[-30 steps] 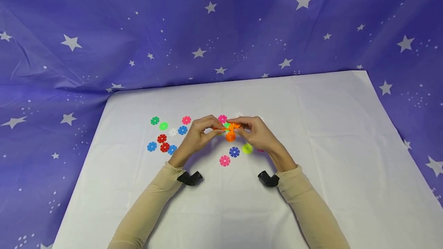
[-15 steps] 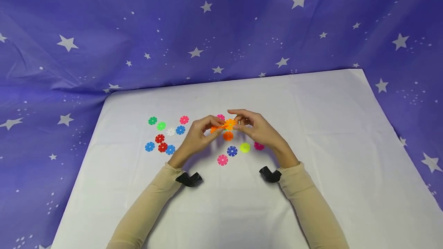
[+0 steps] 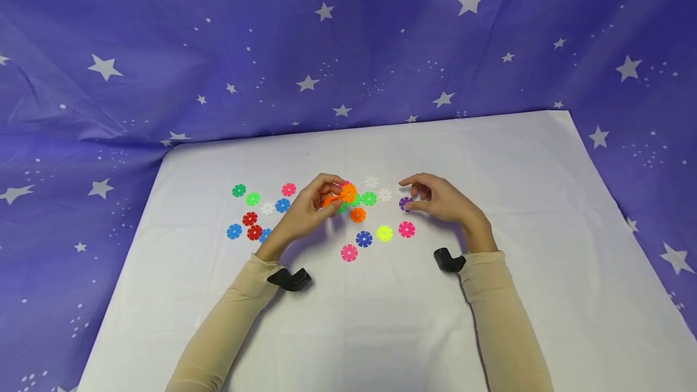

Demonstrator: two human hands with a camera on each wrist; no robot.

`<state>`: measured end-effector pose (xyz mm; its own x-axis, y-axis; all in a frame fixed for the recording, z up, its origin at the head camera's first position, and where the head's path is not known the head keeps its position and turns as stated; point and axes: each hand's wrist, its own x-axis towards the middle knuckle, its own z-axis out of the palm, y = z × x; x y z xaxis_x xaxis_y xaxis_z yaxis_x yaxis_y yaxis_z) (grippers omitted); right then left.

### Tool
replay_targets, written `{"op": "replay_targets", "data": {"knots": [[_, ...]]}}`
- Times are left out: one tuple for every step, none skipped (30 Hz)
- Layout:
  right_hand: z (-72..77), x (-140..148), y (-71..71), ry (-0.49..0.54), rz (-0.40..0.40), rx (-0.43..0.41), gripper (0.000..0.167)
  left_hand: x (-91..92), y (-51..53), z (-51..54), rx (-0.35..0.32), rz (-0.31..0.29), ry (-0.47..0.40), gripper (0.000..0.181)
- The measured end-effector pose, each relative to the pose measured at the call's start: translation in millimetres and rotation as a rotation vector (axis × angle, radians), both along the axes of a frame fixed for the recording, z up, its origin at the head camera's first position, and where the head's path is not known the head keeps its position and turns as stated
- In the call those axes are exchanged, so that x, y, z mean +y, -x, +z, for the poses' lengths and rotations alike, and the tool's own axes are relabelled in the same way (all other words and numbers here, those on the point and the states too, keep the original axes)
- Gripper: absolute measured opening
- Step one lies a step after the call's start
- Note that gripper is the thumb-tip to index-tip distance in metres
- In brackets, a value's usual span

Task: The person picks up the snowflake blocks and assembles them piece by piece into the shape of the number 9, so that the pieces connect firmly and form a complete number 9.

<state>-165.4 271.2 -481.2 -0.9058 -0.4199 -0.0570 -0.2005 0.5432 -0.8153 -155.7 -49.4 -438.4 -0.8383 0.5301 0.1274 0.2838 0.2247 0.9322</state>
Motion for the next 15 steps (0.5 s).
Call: {"op": "replay_targets", "data": {"knots": [[-1.2,1.6,0.2,-0.022,0.010,-0.005,0.048,-0.7,1.7,-3.8,-0.007,-0.005,0.002,0.040],[-2.1,2.5,0.5,-0.041,0.020,-0.005,0.048,-1.6,3.6,-7.9,-0.011,-0.010,0.007,0.042],[-3.0,3.3,0.6,-0.063,0.029,-0.003,0.047,-2.4,4.4,-9.2,-0.015,-0.016,0.006,0.043],[-3.5,3.4,0.6,-0.082,0.036,0.004,0.047,-2.9,4.9,-10.0,-0.019,-0.024,0.002,0.043],[-3.9,3.2,0.7,-0.100,0.043,0.016,0.046,-3.4,5.3,-10.8,-0.023,-0.031,0.001,0.043],[-4.2,2.9,0.7,-0.119,0.047,0.030,0.045,-3.7,5.7,-11.6,-0.023,-0.038,-0.001,0.043],[-4.3,2.3,0.5,-0.131,0.049,0.038,0.044,-3.9,5.9,-12.2,-0.023,-0.045,-0.005,0.043],[-4.3,1.4,0.4,-0.139,0.051,0.047,0.043,-3.9,6.2,-12.4,-0.019,-0.050,-0.008,0.044],[-4.4,0.5,0.3,-0.150,0.053,0.055,0.042,-3.7,6.2,-12.7,-0.017,-0.055,-0.013,0.045],[-4.6,-0.5,0.3,-0.156,0.055,0.062,0.040,-3.7,6.2,-13.0,-0.013,-0.059,-0.015,0.047],[-5.0,-1.3,0.3,-0.160,0.056,0.069,0.039,-3.5,6.0,-13.1,-0.008,-0.063,-0.019,0.049],[-5.5,-2.0,0.3,-0.163,0.057,0.076,0.037,-3.2,6.0,-13.4,-0.002,-0.066,-0.021,0.051],[-5.9,-2.7,0.3,-0.167,0.059,0.085,0.034,-3.0,6.1,-13.6,0.007,-0.069,-0.022,0.052],[-6.3,-3.2,0.3,-0.171,0.062,0.097,0.032,-2.7,6.3,-13.8,0.014,-0.071,-0.022,0.052],[-6.8,-3.5,0.4,-0.174,0.064,0.106,0.029,-2.5,6.3,-14.0,0.020,-0.075,-0.021,0.051]]}}
